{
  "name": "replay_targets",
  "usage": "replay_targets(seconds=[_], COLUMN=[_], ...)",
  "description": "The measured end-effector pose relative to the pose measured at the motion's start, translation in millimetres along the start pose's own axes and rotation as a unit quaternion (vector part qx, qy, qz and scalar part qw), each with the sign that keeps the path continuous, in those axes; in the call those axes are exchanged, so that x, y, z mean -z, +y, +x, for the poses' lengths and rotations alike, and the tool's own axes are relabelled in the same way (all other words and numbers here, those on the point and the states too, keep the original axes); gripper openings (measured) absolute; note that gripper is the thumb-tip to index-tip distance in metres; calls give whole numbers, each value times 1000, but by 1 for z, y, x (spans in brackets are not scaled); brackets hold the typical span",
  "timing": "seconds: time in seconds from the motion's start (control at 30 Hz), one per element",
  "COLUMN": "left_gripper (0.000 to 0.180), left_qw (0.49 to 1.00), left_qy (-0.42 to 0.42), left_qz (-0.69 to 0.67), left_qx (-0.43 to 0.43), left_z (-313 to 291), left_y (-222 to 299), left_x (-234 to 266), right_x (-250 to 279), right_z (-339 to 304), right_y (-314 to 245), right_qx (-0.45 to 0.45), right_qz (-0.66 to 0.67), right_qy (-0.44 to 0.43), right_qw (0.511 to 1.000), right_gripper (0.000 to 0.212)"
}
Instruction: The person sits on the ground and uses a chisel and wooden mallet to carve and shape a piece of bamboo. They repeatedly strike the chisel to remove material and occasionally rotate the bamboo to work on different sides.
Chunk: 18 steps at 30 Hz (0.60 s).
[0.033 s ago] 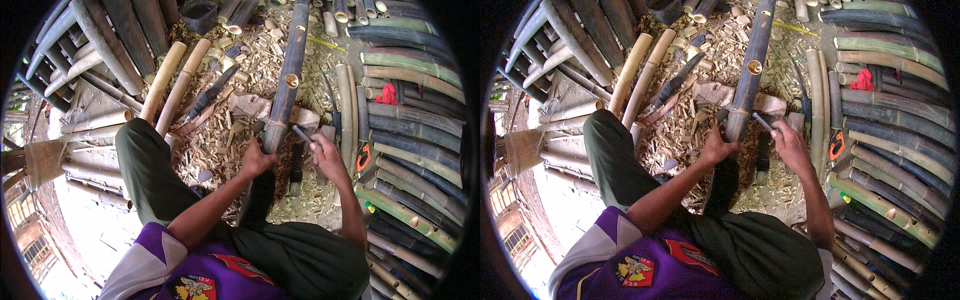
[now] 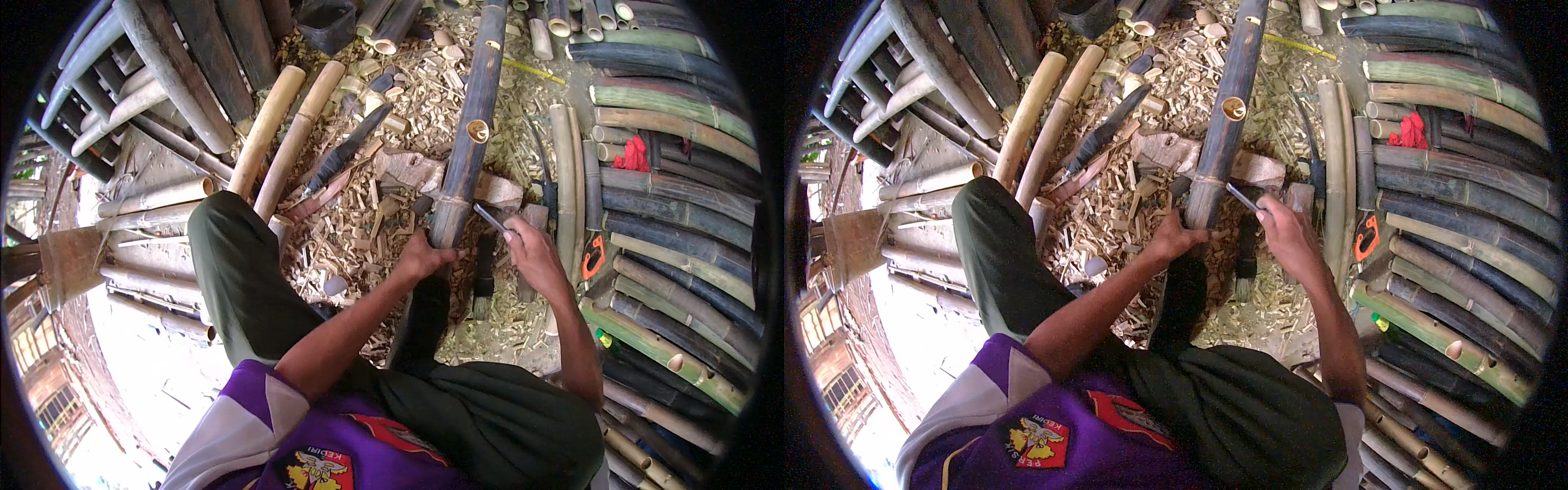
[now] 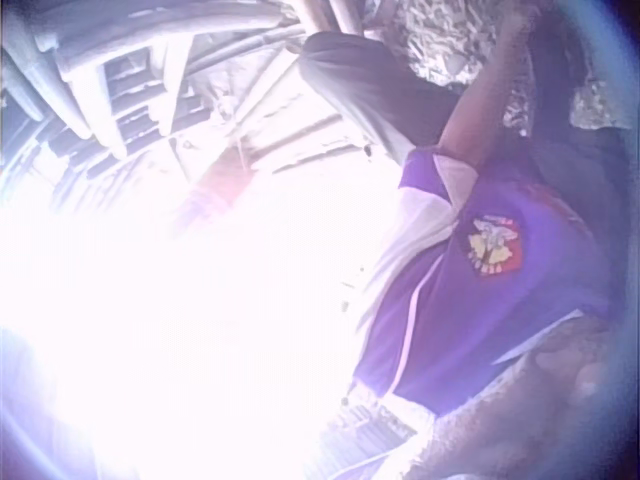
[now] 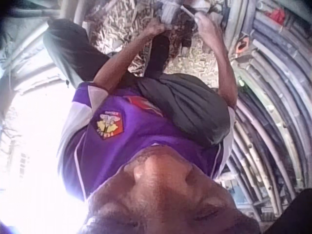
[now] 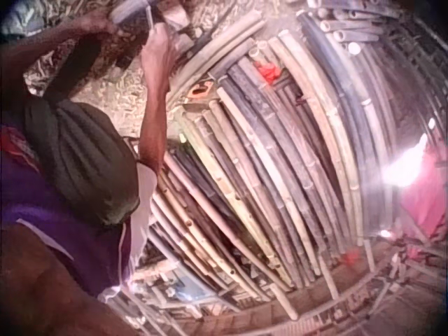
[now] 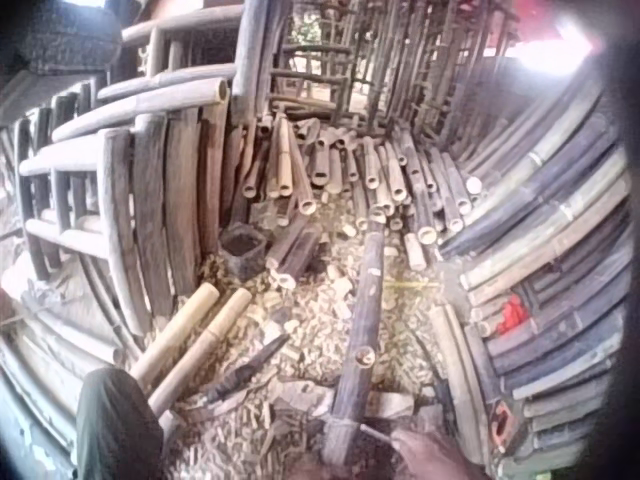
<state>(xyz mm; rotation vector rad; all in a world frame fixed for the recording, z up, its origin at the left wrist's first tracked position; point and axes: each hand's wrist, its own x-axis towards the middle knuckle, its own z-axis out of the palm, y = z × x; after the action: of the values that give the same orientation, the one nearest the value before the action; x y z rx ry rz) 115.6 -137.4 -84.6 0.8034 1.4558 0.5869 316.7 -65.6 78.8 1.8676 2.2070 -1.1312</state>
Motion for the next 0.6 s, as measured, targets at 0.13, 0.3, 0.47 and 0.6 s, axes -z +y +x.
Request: replay_targets(seconds=[0.13, 0.3, 0.47, 0.6], left_gripper=[56, 62, 58, 65], left_qw=[994, 995, 994, 997], left_qy=[-74, -18, 32, -34], left_qz=[-41, 53, 97, 21], left_qx=[74, 79, 41, 65], left_z=[16, 20, -2, 28], left_y=[-1, -14, 2, -19], left_x=[-4, -9, -18, -16], right_x=[-2, -2, -14, 15], right_z=[23, 37, 20, -24], right_y=[-16, -36, -24, 79], right_qx=[109, 133, 123, 91], right_qz=[-241, -288, -381, -396], right_qy=[11, -14, -30, -54], right_qw=[964, 948, 916, 912], right_gripper=[13, 11, 15, 11])
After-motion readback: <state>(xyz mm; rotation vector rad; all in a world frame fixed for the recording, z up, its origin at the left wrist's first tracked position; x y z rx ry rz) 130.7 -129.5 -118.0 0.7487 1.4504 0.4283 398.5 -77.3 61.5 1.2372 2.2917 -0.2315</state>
